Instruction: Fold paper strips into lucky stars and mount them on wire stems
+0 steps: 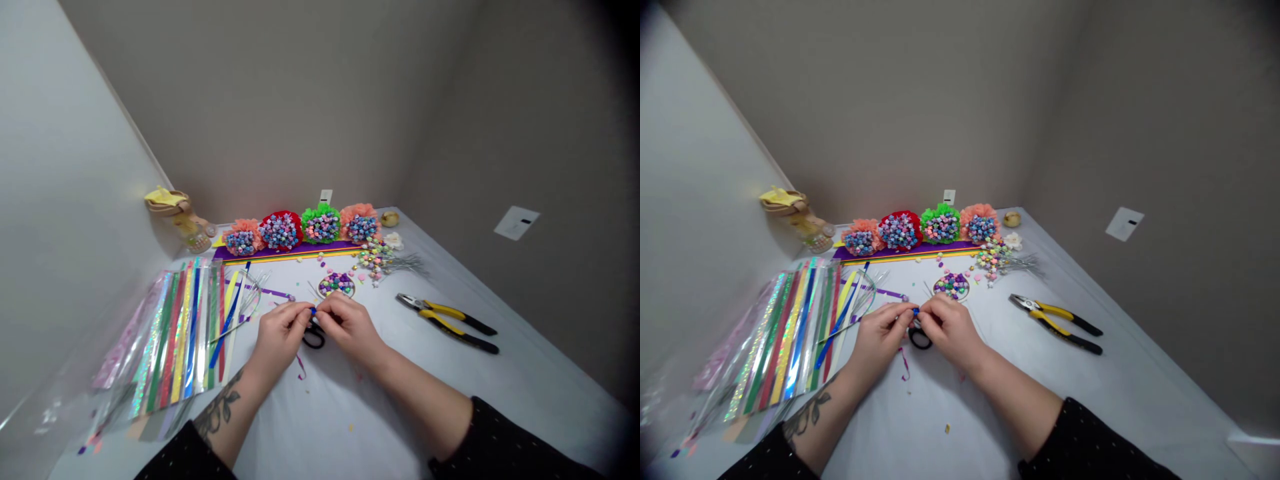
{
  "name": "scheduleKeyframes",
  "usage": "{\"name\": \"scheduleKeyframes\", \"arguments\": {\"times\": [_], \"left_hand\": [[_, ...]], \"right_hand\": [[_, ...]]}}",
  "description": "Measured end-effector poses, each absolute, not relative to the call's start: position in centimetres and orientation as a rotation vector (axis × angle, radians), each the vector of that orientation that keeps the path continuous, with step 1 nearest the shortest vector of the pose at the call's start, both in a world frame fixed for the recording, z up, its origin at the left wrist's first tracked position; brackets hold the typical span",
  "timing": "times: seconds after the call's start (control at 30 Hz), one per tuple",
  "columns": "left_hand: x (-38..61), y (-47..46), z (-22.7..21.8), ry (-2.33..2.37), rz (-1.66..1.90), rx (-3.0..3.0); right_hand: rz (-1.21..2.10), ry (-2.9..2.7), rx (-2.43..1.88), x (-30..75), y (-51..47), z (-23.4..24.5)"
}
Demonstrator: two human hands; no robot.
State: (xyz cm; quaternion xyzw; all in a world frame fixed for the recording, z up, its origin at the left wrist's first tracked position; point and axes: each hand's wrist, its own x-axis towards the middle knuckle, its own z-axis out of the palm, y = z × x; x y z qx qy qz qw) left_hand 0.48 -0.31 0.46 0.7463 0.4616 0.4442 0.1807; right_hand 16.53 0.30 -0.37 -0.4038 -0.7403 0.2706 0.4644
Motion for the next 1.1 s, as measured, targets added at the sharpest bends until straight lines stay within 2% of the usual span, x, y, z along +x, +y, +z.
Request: {"name": "scheduleKeyframes", "arguments": {"times": [0.67,0.77,0.93,1.1], "left_hand": [[1.0,-0.6,-0.6,1.317,1.248,2.098],[0.8,-0.3,-0.2,1.296,1.234,2.064],[0.5,0.0,0.3,1.194,1.272,2.115],[0.5,-0.1,0.2,1.282,1.302,2.048]], "right_hand": [[0.564,-1.753,-1.042,15.7,0.0,-1.0],[0.765,-1.656,-1.059,15.9,0.3,-0.7],[1.412,-1.289,-1.034,16.3,0.9,-1.0],[1.587,-1.112,-1.004,16.1,0.9,-1.5]]}}
